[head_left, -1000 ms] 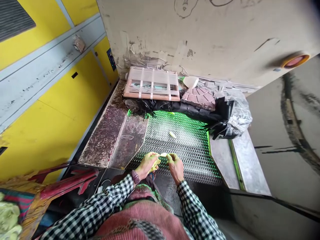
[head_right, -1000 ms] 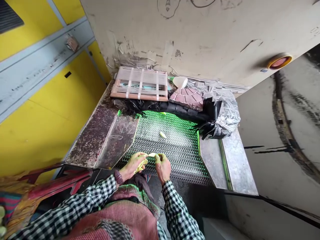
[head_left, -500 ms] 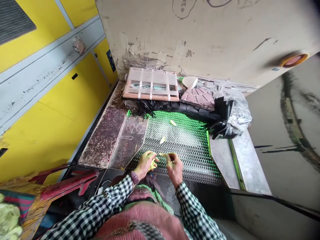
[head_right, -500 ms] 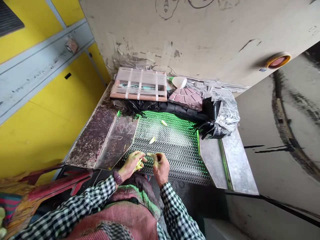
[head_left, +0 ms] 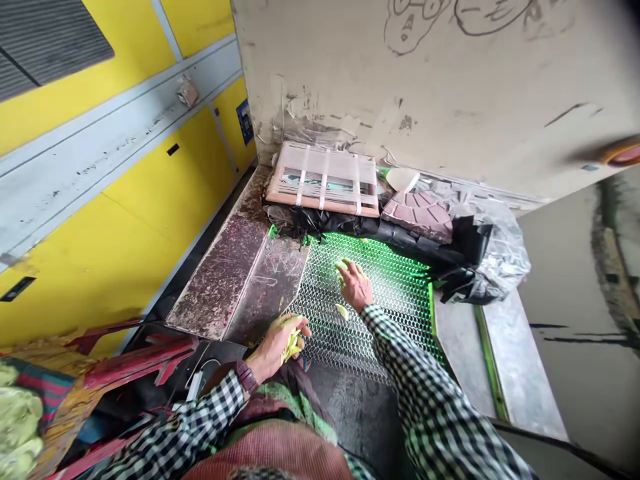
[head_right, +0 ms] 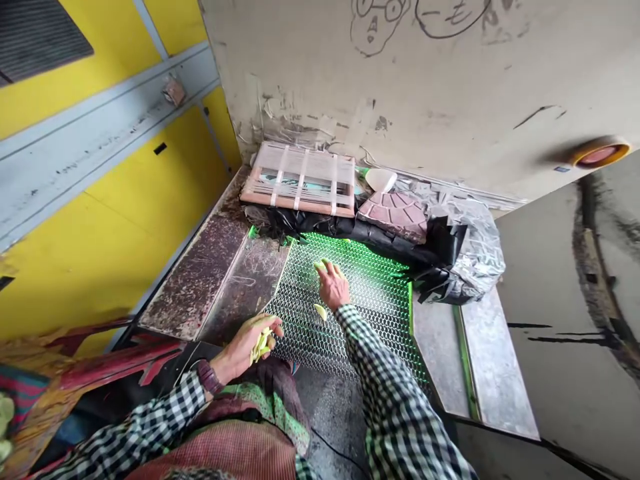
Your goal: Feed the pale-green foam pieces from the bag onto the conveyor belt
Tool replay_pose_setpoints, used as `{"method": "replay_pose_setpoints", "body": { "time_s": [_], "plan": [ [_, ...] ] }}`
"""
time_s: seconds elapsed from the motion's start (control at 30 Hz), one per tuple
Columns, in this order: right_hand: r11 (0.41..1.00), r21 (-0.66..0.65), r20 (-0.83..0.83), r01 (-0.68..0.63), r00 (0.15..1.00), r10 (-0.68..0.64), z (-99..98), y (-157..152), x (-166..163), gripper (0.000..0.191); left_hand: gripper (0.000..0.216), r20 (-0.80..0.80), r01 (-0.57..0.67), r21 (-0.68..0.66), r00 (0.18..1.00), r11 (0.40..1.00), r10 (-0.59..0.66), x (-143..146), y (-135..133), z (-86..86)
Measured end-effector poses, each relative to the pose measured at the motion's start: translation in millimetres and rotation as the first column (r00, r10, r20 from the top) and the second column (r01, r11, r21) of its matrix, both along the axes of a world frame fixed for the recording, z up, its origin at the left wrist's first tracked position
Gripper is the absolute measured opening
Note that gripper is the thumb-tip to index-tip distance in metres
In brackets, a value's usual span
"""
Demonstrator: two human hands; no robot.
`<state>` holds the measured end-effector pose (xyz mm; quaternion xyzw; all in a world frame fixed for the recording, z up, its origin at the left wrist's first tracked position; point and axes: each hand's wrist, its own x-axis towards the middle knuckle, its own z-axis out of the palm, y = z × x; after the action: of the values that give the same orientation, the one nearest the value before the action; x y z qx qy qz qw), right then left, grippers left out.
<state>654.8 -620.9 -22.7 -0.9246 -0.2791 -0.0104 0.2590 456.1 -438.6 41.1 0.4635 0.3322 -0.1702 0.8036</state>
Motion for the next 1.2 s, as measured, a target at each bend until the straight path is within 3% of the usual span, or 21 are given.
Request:
{"method": "replay_pose_setpoints", "body": {
  "time_s": [0.13,0.3,0.47,0.57,0.63,0.7,0.8,0.9,1.07,1.2],
  "plan": [
    [0.988,0.105,-0.103,0.110,0.990,-0.099,-2.7,12,36,0.017,0.033,0.010,-0.043,-0.073,0.999,0.996,0.044,-2,12,8.8],
    [0.931,0.127,-0.177,0.343,0.931,-0.319,0.0,-19,29,0.030,0.025,-0.041,-0.193,-0.194,0.981,0.962,0.189,0,36,11.0],
    [0.809,0.151,-0.160,0.569,0.821,-0.548,12.7,-34,7,0.035,0.016,-0.125,-0.318,-0.305,0.948,0.898,0.293,16,35,15.7],
    [0.844,0.211,-0.299,0.493,0.855,-0.424,30.2,-17,-44,0.032,0.016,-0.142,-0.375,-0.339,0.927,0.863,0.347,28,24,17.2],
    [0.871,0.351,-0.551,0.344,0.828,-0.105,43.9,3,-93,0.033,0.014,-0.143,-0.418,-0.338,0.909,0.843,0.393,36,15,15.9],
    [0.855,0.437,-0.647,0.281,0.759,0.081,54.7,25,-137,0.033,0.013,-0.122,-0.440,-0.342,0.897,0.830,0.425,42,6,13.1],
    [0.775,0.489,-0.646,0.399,0.763,0.014,59.1,45,-174,0.029,0.012,-0.053,-0.416,-0.370,0.902,0.831,0.428,50,-10,8.2],
    [0.678,0.476,-0.705,0.560,0.704,-0.087,53.6,41,-177,0.031,0.013,-0.034,-0.403,-0.383,0.905,0.831,0.423,56,-25,4.7],
    [0.641,0.451,-0.768,0.622,0.636,-0.077,48.9,10,-172,0.035,0.009,-0.089,-0.419,-0.390,0.903,0.820,0.420,60,-49,3.0],
    [0.566,0.445,-0.815,0.694,0.575,-0.065,43.9,0,-171,0.042,0.010,-0.057,-0.373,-0.427,0.920,0.824,0.388,58,-66,2.9]
  ]
}}
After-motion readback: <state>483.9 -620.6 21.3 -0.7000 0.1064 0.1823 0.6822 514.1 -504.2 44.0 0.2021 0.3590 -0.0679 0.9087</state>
